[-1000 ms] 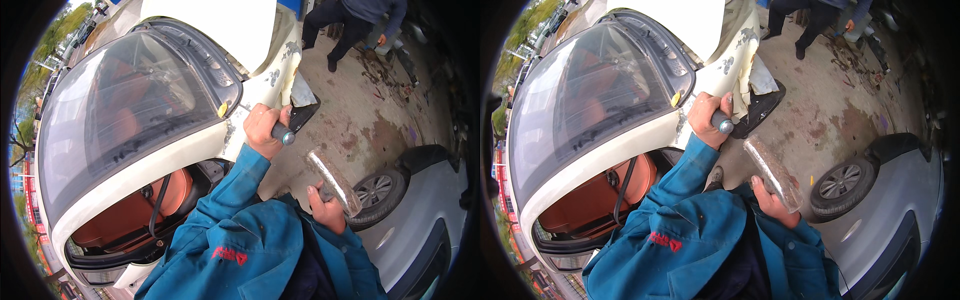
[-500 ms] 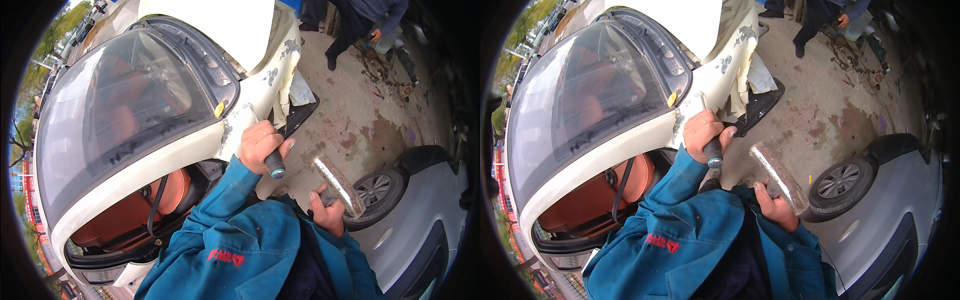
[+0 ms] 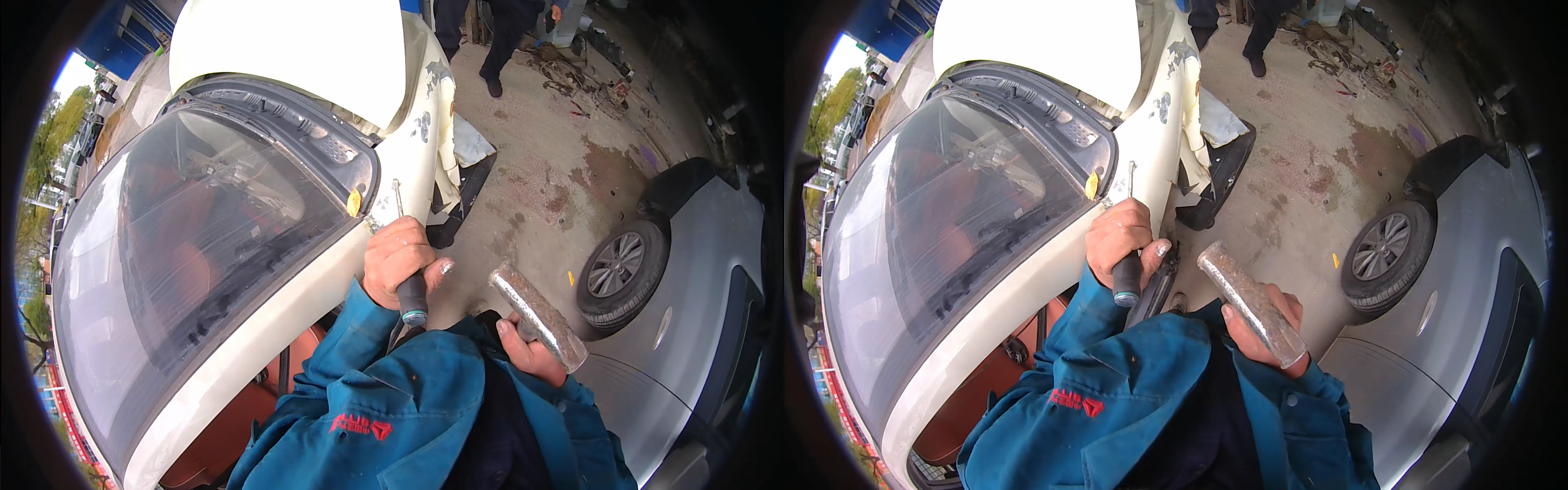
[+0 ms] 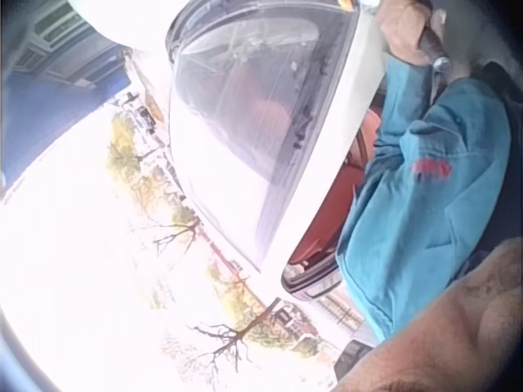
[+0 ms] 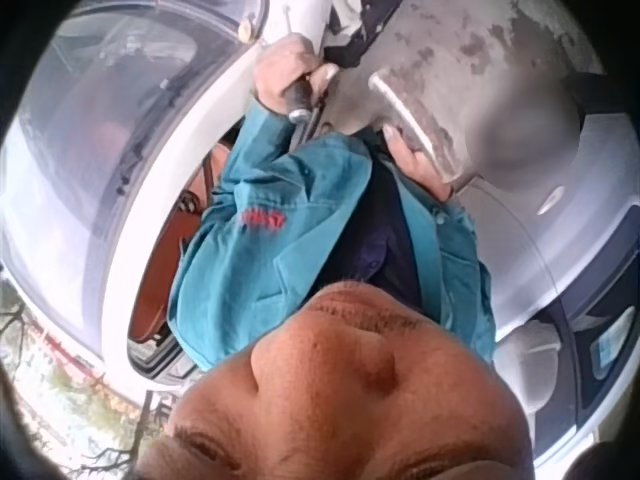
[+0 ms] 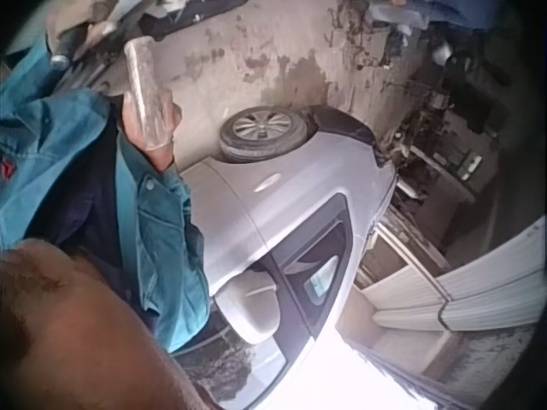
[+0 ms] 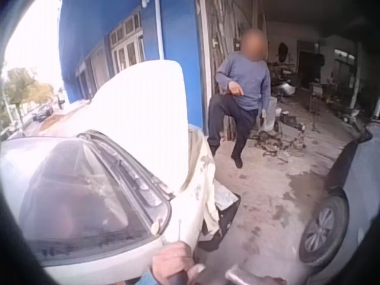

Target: The person uses a hammer and a bodywork tool to repeatedly tap and flatten a damaged area on the front fender of a white car. The person adjusts the tool position and strikes the metal to smooth out the dent.

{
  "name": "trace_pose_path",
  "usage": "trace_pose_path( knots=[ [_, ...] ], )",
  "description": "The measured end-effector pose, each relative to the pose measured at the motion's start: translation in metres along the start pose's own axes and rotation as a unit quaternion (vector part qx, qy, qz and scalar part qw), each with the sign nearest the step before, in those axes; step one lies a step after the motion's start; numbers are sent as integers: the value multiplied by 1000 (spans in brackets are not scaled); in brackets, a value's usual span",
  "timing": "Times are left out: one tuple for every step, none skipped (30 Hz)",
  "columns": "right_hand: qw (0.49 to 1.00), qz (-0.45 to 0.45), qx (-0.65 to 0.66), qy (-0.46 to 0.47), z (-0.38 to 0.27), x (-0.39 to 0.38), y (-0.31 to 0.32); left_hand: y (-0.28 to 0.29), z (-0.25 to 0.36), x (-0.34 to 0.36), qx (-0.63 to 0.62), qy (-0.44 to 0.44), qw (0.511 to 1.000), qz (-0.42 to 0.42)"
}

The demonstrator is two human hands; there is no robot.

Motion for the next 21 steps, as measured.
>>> trace_pose_path(
  knots=[
    [999, 15, -15, 27, -13, 1, -3, 2, -1, -1, -13, -1, 1000, -6],
    [998, 26, -35, 52, -24, 4, -8, 5, -3, 0, -20, -5, 1000, -10],
    [997, 33, -17, 65, -37, 2, -9, 6, -4, -1, -31, -7, 999, -13],
    [997, 35, -3, 71, -48, 1, -11, 7, -4, -2, -41, -11, 999, -15],
    [995, 44, 13, 85, -57, 3, -14, 10, -6, 0, -47, -13, 999, -13],
    [988, 60, 48, 132, -68, 5, -20, 10, -6, -1, -52, -9, 999, -5],
    [986, 27, 9, 161, -79, 5, -22, 13, -5, 0, -57, -16, 998, 7],
    [986, 20, 3, 163, -85, 6, -32, 14, -4, 0, -55, -20, 998, 14],
    [988, 21, 8, 155, -89, 6, -37, 15, -5, 0, -55, -12, 998, 26],
    [991, 3, -18, 135, -92, 6, -46, 16, -4, 0, -59, -18, 998, 30],
    [992, -4, -37, 121, -95, 5, -52, 18, -5, -1, -69, -12, 996, 47],
    [993, -18, -57, 100, -95, 4, -58, 21, -6, -1, -78, -9, 995, 64],
    [992, -7, -68, 108, -102, 3, -58, 23, -6, -1, -84, -8, 993, 80],
    [992, -4, -78, 104, -106, 1, -58, 23, -6, -1, -77, -10, 994, 76],
    [992, -3, -86, 97, -110, -1, -58, 22, -5, -1, -68, -13, 995, 71],
    [991, 12, -75, 112, -116, -2, -56, 22, -4, -1, -58, -18, 996, 65],
    [989, 28, -62, 132, -121, -3, -54, 22, -4, -1, -61, -19, 996, 61],
    [986, 52, -49, 151, -127, -4, -50, 22, -4, -1, -60, -21, 996, 56],
    [988, 46, -33, 145, -128, -4, -52, 23, -3, -2, -62, -24, 996, 56],
    [989, 53, -19, 140, -128, -5, -52, 24, -5, -2, -64, -13, 996, 60],
    [991, 53, -4, 126, -127, -4, -55, 23, -5, -2, -64, -10, 996, 55]
  ],
)
Point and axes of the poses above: each hand's wrist, its own x-axis towards the middle knuckle, its own y-axis out of the back of the hand, z = x × y, the point moved 8 cm from there along x, towards the middle knuckle, and after that the axes turned 11 degrees about y, right-handed, at the moved point
